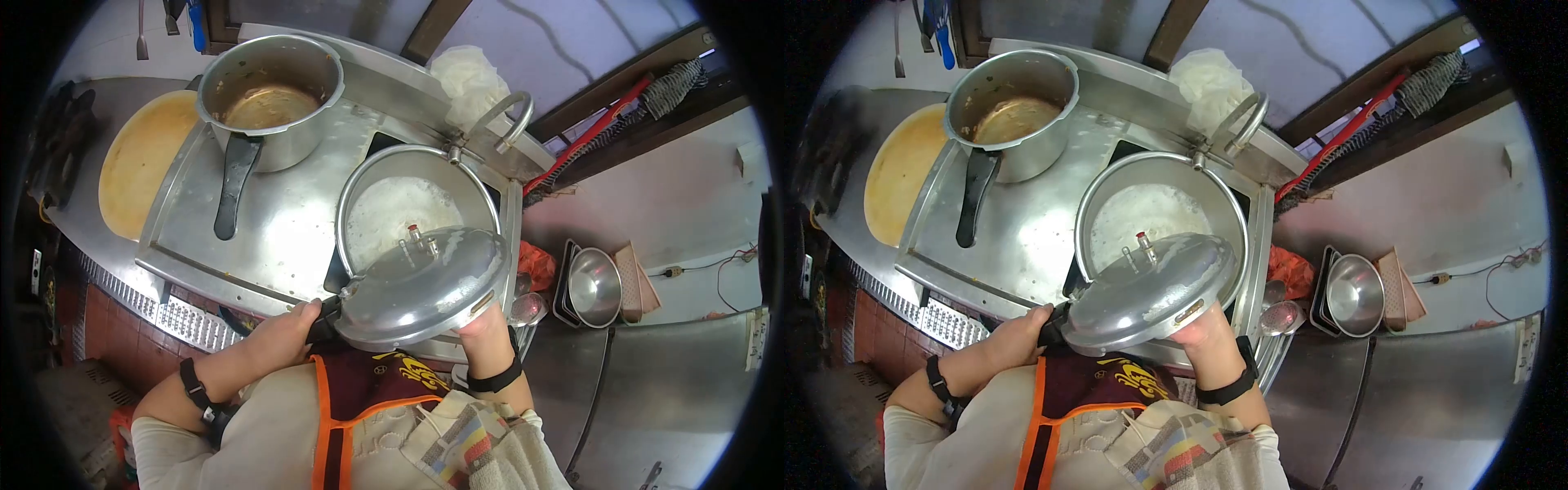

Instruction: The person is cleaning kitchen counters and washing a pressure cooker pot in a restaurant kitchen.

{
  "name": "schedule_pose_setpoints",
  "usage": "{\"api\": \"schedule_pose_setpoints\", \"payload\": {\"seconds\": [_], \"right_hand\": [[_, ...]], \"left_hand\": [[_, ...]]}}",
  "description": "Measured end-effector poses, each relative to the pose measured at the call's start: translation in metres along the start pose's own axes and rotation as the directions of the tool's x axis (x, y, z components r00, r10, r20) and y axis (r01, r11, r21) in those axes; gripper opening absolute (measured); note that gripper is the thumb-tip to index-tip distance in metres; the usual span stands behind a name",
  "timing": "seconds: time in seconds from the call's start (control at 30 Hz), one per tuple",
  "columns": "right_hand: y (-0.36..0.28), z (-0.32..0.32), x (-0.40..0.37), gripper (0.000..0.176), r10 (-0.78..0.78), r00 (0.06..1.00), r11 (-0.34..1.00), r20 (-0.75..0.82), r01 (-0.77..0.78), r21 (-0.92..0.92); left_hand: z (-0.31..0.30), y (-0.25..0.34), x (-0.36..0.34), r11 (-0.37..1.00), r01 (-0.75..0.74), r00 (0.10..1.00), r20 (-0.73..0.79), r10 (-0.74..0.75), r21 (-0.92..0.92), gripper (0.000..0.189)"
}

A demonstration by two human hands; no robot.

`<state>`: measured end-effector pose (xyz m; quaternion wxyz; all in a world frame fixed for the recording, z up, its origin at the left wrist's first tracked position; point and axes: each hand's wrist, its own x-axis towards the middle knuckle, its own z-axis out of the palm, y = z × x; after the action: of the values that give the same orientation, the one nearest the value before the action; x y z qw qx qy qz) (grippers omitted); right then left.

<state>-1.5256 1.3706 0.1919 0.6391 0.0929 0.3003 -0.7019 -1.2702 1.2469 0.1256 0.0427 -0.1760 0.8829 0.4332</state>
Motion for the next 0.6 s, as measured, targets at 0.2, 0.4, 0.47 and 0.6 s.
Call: {"api": "schedule_pose_setpoints", "payload": {"seconds": [0.2, 0.4, 0.47, 0.6], "right_hand": [[0.018, 0.014, -0.006, 0.030, 0.025, 0.997, 0.995, 0.067, -0.018, -0.103], [0.037, -0.011, 0.014, 0.020, -0.798, 0.484, -0.173, 0.358, 0.385, -0.906], [0.031, -0.011, 0.010, 0.028, -0.886, 0.367, -0.201, 0.285, 0.252, -0.947], [0.022, -0.017, 0.030, 0.044, -0.877, 0.259, -0.324, 0.404, 0.302, -0.896]], "left_hand": [[0.011, -0.010, -0.016, 0.992, -0.044, 0.994, -0.102, 0.031, -0.121, 0.053], [0.001, -0.004, -0.025, 0.941, 0.156, 0.988, 0.037, -0.152, -0.300, 0.049], [0.011, -0.021, -0.028, 0.938, 0.087, 0.996, -0.001, -0.093, -0.334, 0.049], [0.018, -0.040, -0.034, 0.908, 0.029, 0.999, -0.021, -0.041, -0.418, 0.050]]}}
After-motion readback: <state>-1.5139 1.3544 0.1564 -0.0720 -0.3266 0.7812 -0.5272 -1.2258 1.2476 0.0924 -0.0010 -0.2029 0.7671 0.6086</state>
